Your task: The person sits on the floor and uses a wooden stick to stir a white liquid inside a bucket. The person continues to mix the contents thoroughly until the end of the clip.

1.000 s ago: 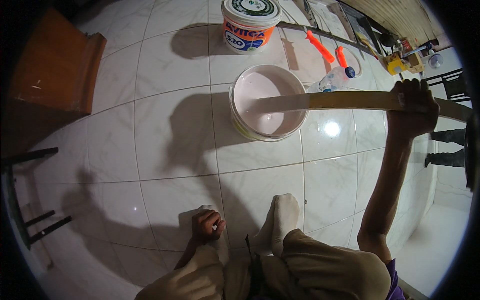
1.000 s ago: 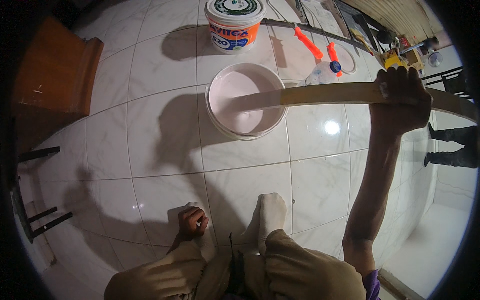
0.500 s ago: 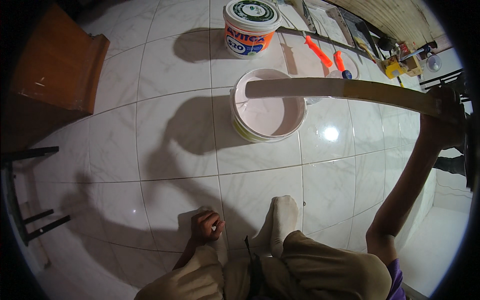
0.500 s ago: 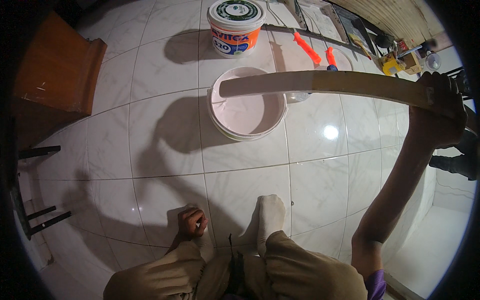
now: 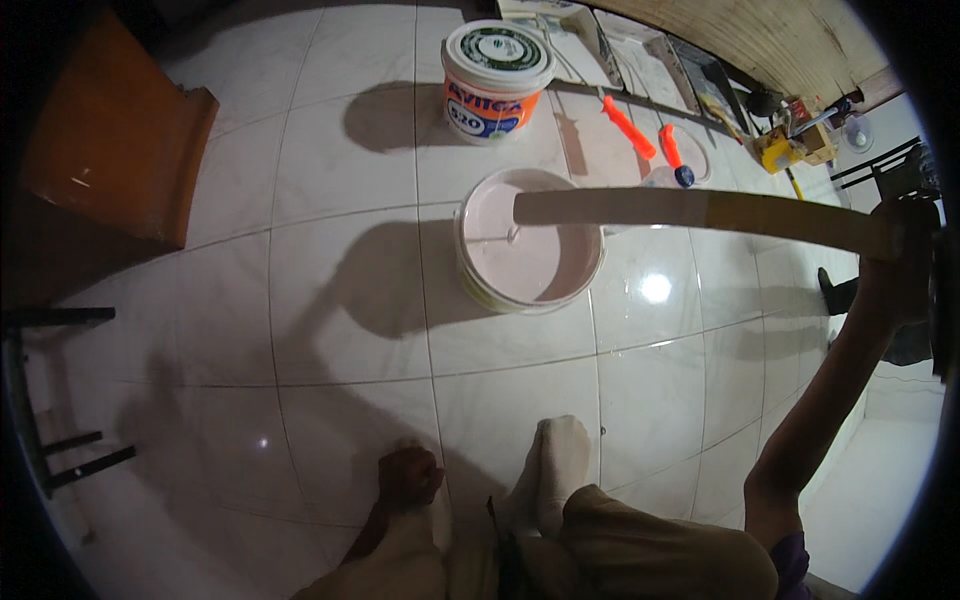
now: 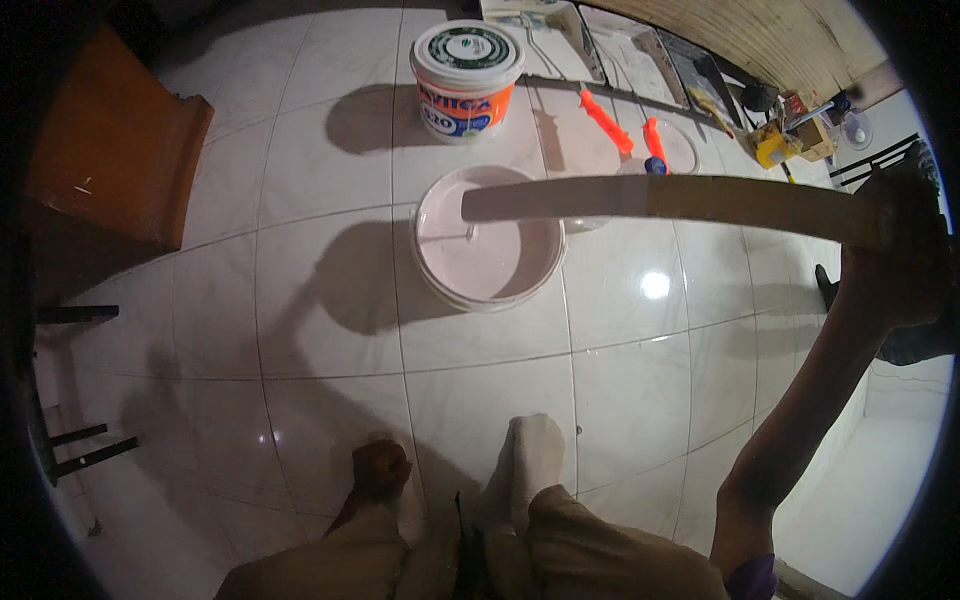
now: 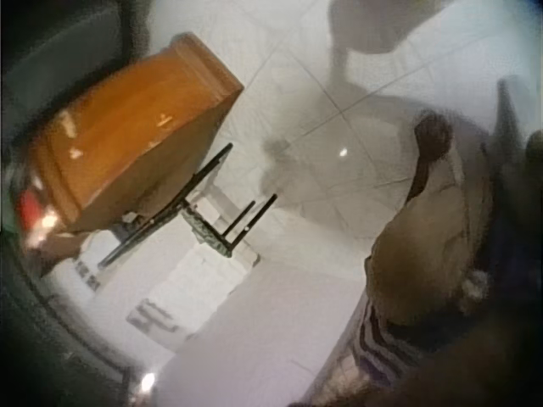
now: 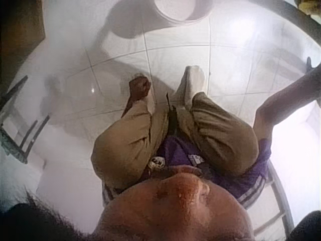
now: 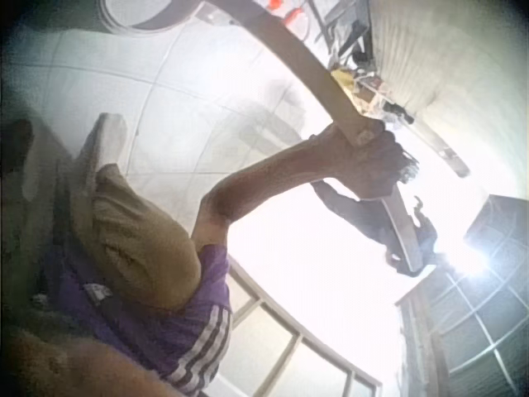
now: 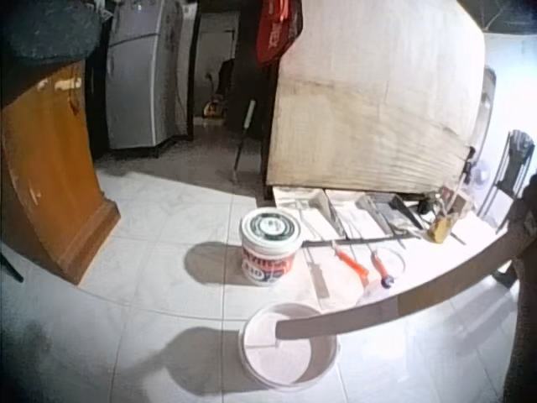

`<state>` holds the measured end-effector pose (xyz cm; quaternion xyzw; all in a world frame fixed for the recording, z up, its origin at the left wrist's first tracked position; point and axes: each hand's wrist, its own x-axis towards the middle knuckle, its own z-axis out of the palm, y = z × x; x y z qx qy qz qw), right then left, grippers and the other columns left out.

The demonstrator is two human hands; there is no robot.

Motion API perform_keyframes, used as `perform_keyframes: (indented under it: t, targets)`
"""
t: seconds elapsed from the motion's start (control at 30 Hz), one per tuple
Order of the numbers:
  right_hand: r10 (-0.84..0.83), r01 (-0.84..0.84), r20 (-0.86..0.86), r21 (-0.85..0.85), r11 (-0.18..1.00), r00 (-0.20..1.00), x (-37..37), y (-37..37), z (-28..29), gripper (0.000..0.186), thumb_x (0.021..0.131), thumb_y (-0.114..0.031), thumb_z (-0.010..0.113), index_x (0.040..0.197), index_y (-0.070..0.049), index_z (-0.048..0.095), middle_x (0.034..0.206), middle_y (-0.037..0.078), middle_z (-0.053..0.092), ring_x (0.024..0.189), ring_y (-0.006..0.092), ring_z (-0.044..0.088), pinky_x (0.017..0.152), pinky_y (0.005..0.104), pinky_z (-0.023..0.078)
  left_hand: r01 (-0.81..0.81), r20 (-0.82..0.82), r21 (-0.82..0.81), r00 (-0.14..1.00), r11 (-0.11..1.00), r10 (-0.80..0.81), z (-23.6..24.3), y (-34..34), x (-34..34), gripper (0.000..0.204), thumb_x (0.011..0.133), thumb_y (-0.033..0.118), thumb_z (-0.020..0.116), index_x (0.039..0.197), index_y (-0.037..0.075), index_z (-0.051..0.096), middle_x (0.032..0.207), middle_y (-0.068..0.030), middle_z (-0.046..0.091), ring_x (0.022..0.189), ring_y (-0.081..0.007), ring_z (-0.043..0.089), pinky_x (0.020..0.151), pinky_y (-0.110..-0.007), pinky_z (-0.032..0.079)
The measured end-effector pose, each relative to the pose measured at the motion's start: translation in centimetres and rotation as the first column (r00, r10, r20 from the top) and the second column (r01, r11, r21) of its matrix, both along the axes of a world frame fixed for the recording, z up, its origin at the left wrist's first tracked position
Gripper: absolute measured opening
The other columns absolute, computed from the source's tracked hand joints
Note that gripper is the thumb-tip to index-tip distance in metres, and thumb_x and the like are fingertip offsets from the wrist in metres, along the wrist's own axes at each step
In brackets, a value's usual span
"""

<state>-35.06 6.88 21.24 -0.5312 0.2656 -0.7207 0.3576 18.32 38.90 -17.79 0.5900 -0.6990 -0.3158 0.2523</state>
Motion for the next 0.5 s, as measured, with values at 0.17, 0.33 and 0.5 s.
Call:
perform_keyframes:
  t: [0.17,0.33,0.5]
  targets:
    - [0.079,-0.088,0.254,0.024,0.996,0.964,0.3,1.2,1.0,0.046,0.075,-0.020,0.065,0.109,0.008,0.051,0.105,0.020,0.054,0.106,0.0320,0.053,0.100,0.0488,0.042,0.000,-0.071,-0.004,0.997,1.000,-0.001,0.5,-0.3,-0.2,0.024,0.074,0.023,0.069,0.061,0.008,0.055,0.059,-0.0109,0.051,0.053,-0.0314,0.053,0.049,-0.041,0.043]
    - [0.365,-0.375,0.136,0.061,0.925,0.921,1.3,1.1,2.5,0.050,0.068,-0.023,0.067,0.102,0.008,0.049,0.095,0.019,0.049,0.094,0.0295,0.049,0.094,0.0465,0.043,-0.002,-0.109,-0.035,0.994,0.999,-0.002,0.4,0.1,0.2,0.026,0.077,0.025,0.068,0.063,0.008,0.054,0.059,-0.0101,0.050,0.052,-0.0308,0.052,0.049,-0.041,0.042]
    - [0.450,-0.460,0.177,0.021,0.887,0.875,-0.3,0.8,2.7,0.052,0.066,-0.028,0.070,0.098,0.007,0.048,0.092,0.019,0.047,0.092,0.0273,0.046,0.088,0.0453,0.041,0.012,-0.099,-0.076,0.995,0.997,-0.020,-0.4,0.1,0.1,0.031,0.081,0.028,0.068,0.064,0.009,0.050,0.059,-0.0076,0.048,0.052,-0.0276,0.051,0.048,-0.040,0.041]
